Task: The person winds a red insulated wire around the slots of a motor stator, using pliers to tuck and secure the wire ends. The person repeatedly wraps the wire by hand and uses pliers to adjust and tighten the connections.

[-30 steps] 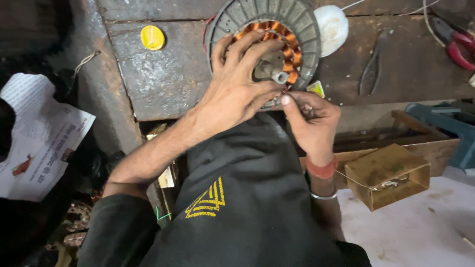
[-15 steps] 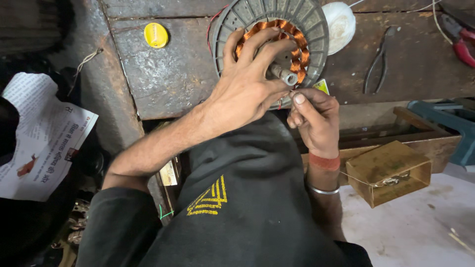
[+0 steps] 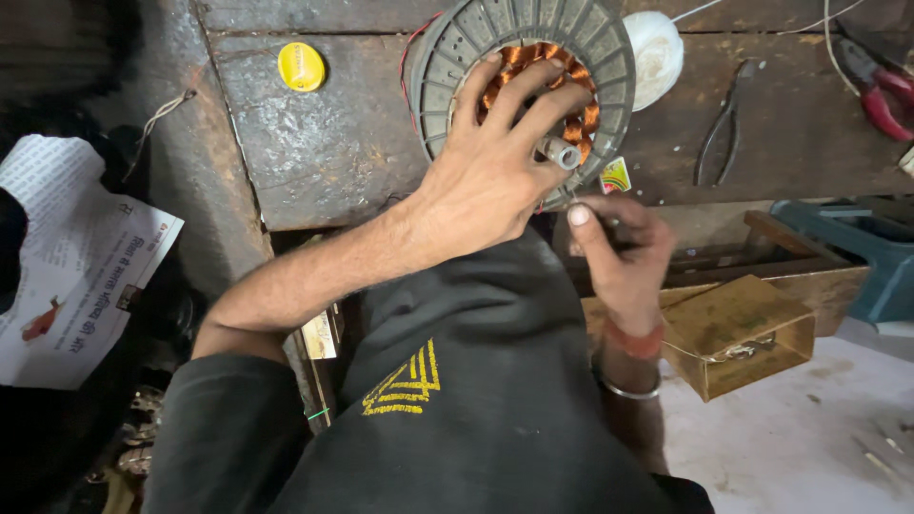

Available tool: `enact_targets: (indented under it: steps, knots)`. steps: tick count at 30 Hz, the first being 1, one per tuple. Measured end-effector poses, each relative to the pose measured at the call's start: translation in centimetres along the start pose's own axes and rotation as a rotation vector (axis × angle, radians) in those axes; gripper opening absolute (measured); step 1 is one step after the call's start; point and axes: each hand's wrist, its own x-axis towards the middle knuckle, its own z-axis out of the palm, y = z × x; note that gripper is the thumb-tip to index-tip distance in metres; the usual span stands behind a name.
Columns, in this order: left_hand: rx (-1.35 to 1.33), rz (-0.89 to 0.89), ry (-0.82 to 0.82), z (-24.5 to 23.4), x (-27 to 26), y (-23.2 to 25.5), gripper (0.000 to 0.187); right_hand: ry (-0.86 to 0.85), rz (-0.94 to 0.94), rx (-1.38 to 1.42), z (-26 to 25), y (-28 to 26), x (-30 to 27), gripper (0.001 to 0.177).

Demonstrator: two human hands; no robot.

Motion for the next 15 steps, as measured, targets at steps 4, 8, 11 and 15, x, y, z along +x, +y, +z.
enact_targets:
  steps: [4,8,11,15]
  knots:
    - [-0.019,0.003,-0.036,0.0,-0.2,-0.4,0.018,0.015,-0.286,-0.415,-0.6,-1.5,1.0,0.005]
    - [-0.059,0.021,-0.006,-0.2,0.0,-0.7,0.019,0.025,-0.26,-0.398,-0.9,-1.3,3.0,0.009]
    - [-0.104,0.028,-0.004,-0.6,0.4,-1.0,0.015,0.002,-0.199,-0.361,-0.1,-0.8,2.7,0.01]
    - [-0.128,0.034,-0.007,-0.3,0.1,-1.0,0.015,-0.033,-0.246,-0.397,1.2,-0.6,0.0,0.011]
